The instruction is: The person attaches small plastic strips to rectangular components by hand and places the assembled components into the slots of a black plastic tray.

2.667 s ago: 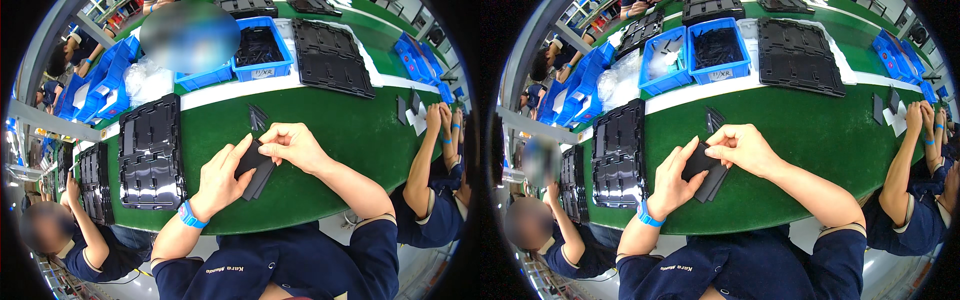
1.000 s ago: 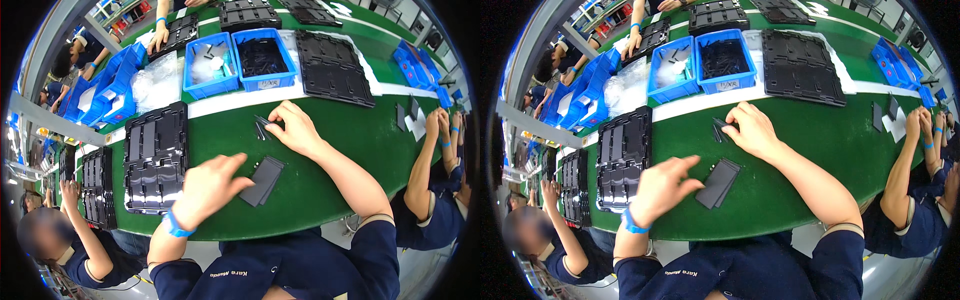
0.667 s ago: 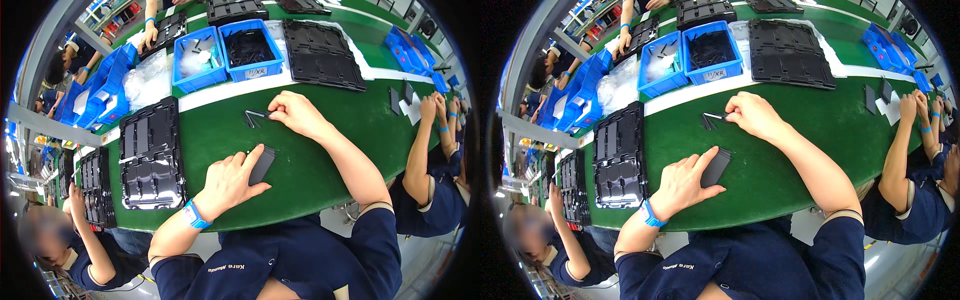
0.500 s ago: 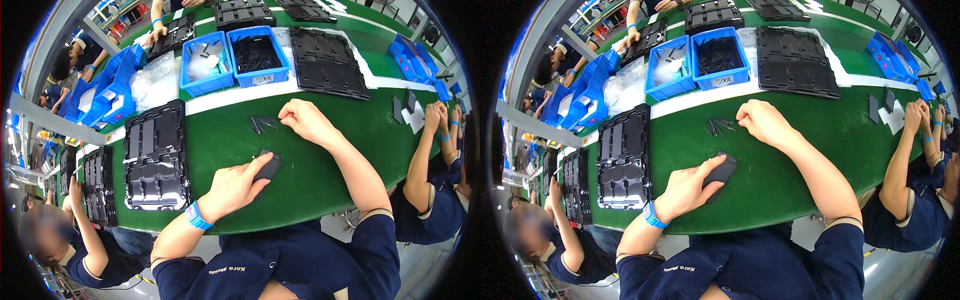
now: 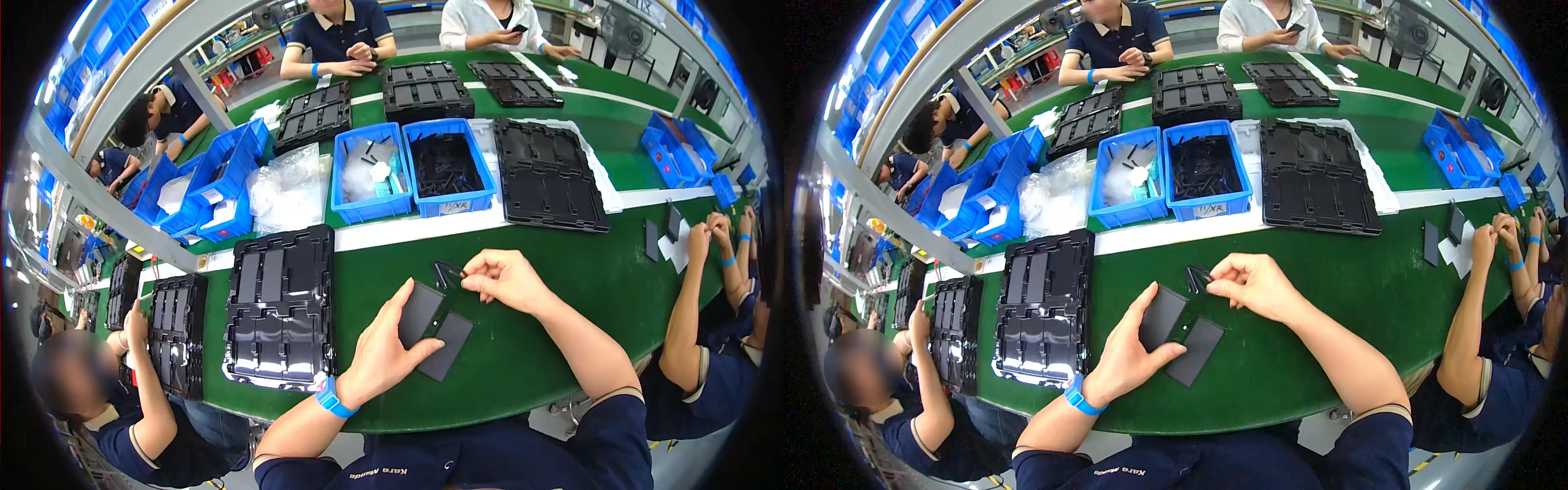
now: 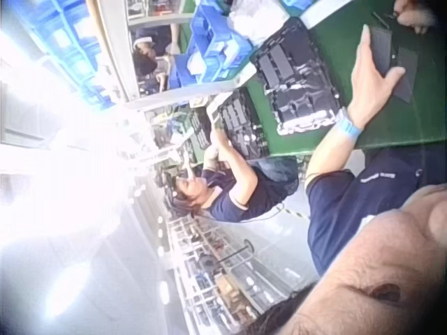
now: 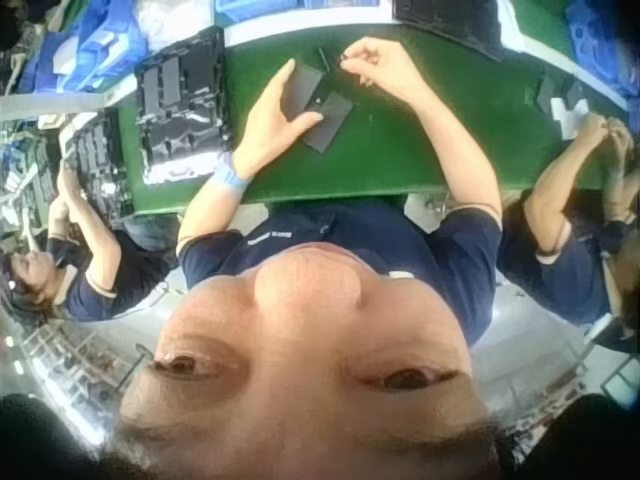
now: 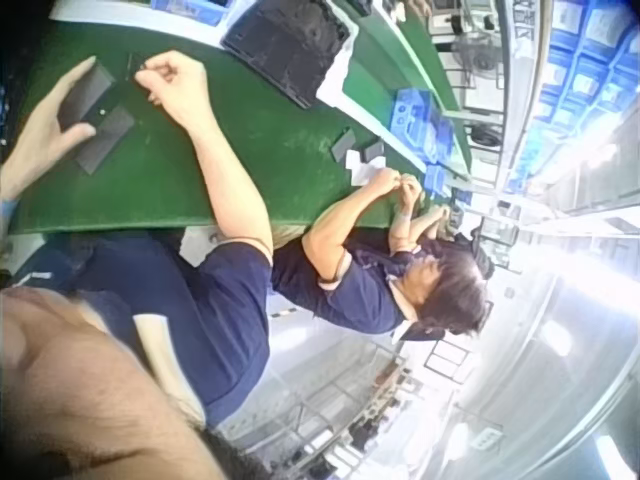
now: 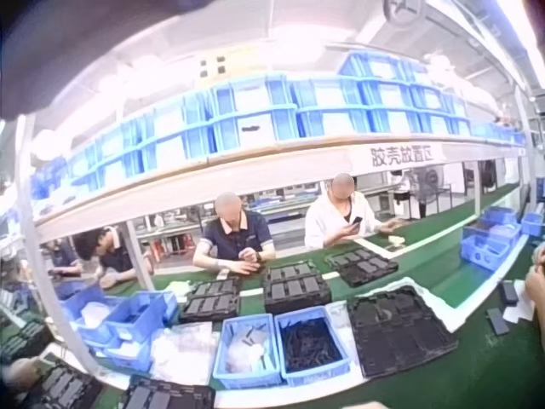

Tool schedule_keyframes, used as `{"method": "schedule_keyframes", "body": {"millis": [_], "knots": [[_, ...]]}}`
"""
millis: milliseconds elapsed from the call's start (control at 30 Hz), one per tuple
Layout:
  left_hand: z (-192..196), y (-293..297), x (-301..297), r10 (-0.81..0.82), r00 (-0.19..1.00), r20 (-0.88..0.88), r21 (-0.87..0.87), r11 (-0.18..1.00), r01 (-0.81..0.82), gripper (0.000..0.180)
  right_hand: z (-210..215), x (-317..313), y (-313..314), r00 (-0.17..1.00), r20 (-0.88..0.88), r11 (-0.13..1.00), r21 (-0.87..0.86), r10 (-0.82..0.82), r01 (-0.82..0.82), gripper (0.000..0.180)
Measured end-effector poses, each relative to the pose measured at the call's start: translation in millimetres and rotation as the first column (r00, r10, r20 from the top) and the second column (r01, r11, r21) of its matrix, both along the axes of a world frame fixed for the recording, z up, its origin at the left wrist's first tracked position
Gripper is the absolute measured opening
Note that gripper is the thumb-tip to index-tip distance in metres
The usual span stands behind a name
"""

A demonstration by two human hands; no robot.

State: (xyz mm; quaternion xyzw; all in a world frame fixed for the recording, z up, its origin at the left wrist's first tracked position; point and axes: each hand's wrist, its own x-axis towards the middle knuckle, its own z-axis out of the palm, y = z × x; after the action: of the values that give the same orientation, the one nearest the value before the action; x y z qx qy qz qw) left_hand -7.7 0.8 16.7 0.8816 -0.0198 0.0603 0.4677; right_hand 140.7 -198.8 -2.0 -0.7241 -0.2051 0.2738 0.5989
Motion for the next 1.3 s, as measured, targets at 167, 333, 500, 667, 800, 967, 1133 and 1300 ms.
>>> {"method": "schedule_keyframes", "body": {"millis": [167, 333, 500, 667, 800, 967, 1133, 1300], "knots": [[-1.6, 0.1, 4.0, -0.033, 0.999, -0.026, 0.340, 0.940, 0.039, 0.083, -12.8, -3.7, 5.5, 0.992, -0.108, 0.986, 0.163, 0.064, -0.045, 0.017], [-11.1, 1.7, 5.0, -0.074, 0.985, 0.155, 0.399, 0.917, 0.006, 0.083, -11.3, -10.9, 14.3, 0.979, -0.185, 0.972, 0.232, 0.081, -0.036, 0.018], [-8.9, -1.5, 5.0, -0.099, 0.980, 0.175, 0.417, 0.909, 0.017, 0.082, -14.5, -19.4, 15.3, 0.960, -0.258, 0.967, 0.249, 0.111, -0.045, 0.020], [-14.5, 3.4, 6.7, -0.050, 0.957, 0.287, 0.423, 0.903, -0.080, 0.079, -2.2, -22.1, 14.2, 0.957, -0.281, 0.953, 0.301, 0.071, 0.018, 0.017], [-11.1, 1.1, 6.1, -0.082, 0.955, 0.285, 0.436, 0.899, -0.053, 0.078, -3.9, -29.3, 17.3, 0.973, -0.211, 0.963, 0.270, 0.090, -0.031, 0.017], [-12.3, 0.0, 8.3, -0.068, 0.936, 0.346, 0.428, 0.899, -0.093, 0.075, 0.8, -30.1, 18.9, 0.978, -0.204, 0.969, 0.246, 0.042, 0.010, 0.017], [-10.1, 0.7, 10.2, -0.076, 0.940, 0.331, 0.421, 0.904, -0.075, 0.075, -5.3, -33.1, 22.7, 0.986, -0.162, 0.962, 0.273, 0.032, 0.014, 0.017], [-11.0, 0.0, 3.6, -0.055, 0.950, 0.308, 0.412, 0.908, -0.081, 0.074, -5.0, -33.1, 23.4, 0.963, -0.252, 0.966, 0.257, 0.092, -0.025, 0.017]]}}
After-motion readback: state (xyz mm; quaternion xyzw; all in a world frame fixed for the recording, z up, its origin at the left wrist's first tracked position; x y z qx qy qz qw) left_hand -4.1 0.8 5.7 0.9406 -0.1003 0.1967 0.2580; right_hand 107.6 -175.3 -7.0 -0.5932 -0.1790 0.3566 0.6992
